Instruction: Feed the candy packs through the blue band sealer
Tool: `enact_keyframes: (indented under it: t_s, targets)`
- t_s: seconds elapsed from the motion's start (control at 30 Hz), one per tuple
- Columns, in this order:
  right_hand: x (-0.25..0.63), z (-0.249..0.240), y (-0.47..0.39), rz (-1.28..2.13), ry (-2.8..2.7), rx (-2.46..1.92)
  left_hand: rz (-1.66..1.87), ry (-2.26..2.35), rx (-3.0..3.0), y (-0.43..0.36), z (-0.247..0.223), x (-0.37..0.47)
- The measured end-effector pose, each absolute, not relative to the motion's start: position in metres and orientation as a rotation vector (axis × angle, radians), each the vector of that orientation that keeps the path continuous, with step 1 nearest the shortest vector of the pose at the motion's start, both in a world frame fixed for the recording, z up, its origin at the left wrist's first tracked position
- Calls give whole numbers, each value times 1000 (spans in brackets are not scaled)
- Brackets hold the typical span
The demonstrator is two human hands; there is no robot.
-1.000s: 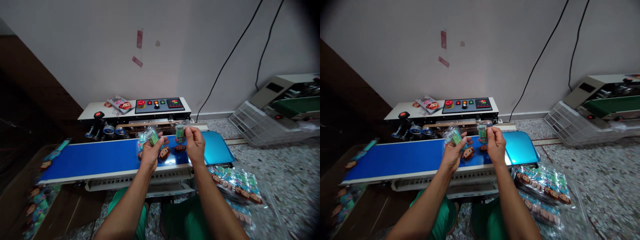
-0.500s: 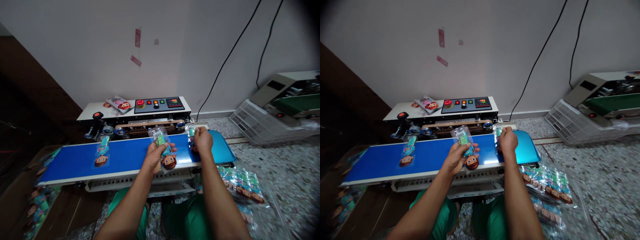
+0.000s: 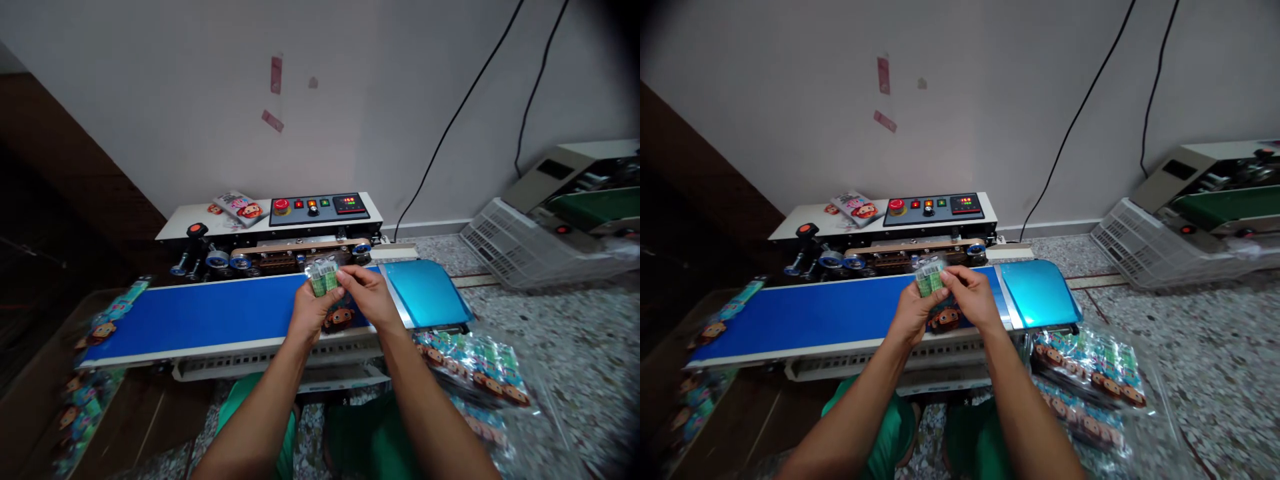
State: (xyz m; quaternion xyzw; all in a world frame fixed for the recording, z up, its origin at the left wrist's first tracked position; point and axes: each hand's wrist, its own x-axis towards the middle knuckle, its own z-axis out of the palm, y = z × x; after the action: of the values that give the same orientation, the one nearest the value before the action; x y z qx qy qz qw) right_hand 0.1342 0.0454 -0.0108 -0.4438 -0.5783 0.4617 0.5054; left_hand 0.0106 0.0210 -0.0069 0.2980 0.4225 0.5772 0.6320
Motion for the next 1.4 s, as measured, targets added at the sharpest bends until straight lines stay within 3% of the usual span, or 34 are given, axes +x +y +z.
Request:
enact_keyframes:
  t_s: [0.23, 0.6, 0.87, 1.1, 1.23, 1.4]
  targets:
    - [150, -2, 49, 715, -1077, -1014, 1273, 973, 701, 17, 1, 6]
    - [225, -36, 80, 176, -1421, -1902, 1257, 963, 715, 17, 1, 7]
    - [185, -32, 92, 223, -1541, -1704, 1221, 985, 712, 16, 3, 11]
    - [137, -8, 45, 1032, -1595, -993, 1395, 1013, 888, 17, 3, 14]
    - [129, 1, 34, 966, -1525, -982, 1441, 976, 963, 14, 6, 10]
    - [186, -11, 51, 824, -1254, -1311, 1489, 910, 922, 14, 9, 0]
